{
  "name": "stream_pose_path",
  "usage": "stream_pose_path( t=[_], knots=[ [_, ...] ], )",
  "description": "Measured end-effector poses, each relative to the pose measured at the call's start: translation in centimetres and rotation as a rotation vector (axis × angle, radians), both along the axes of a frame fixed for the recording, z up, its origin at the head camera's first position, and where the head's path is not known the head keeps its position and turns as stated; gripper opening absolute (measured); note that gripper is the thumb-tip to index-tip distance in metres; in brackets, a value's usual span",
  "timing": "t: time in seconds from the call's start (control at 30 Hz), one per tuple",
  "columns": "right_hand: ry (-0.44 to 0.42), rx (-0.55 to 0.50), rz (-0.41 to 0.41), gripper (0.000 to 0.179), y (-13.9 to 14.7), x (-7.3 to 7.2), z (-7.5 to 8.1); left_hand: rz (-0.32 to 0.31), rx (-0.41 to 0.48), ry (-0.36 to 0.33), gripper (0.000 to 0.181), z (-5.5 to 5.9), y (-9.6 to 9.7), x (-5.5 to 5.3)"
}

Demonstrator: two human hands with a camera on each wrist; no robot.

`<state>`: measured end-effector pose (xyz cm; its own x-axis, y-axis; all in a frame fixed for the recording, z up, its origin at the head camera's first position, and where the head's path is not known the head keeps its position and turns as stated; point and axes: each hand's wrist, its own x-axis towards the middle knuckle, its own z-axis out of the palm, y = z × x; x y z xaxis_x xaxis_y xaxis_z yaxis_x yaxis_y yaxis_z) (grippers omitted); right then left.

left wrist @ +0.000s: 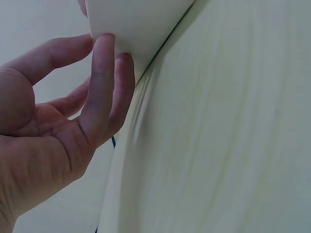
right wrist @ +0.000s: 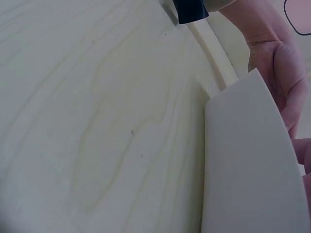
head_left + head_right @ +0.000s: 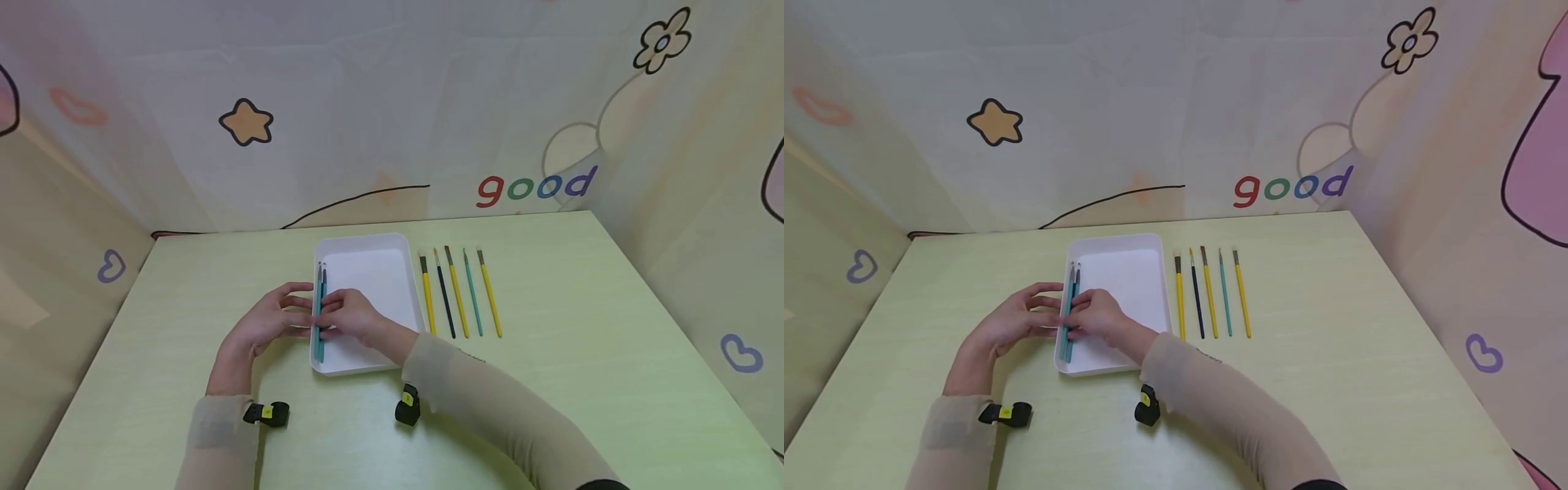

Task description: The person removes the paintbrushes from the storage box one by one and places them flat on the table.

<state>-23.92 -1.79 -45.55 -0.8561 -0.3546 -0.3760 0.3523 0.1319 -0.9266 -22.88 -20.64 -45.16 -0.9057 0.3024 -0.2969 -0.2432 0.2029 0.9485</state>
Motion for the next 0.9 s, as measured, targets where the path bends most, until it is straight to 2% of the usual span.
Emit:
stream_pose_path(
  t=[0.27, 0.6, 0.9],
  knots=[
    [0.001, 0.025, -0.005, 0.037, -0.2, 0.2, 0.1, 0.005, 0.003, -0.012, 0.075, 0.1, 0.0, 0.1],
    [-0.015, -0.002, -0.023, 0.039, 0.0, 0.2, -0.1, 0.005, 0.001, -0.002, 0.073, 0.1, 0.1, 0.2],
    [-0.015, -0.029, -0.007, 0.042, 1.1, 0.1, -0.1, -0.001, -0.003, 0.014, 0.072, 0.1, 0.1, 0.3]
  ],
)
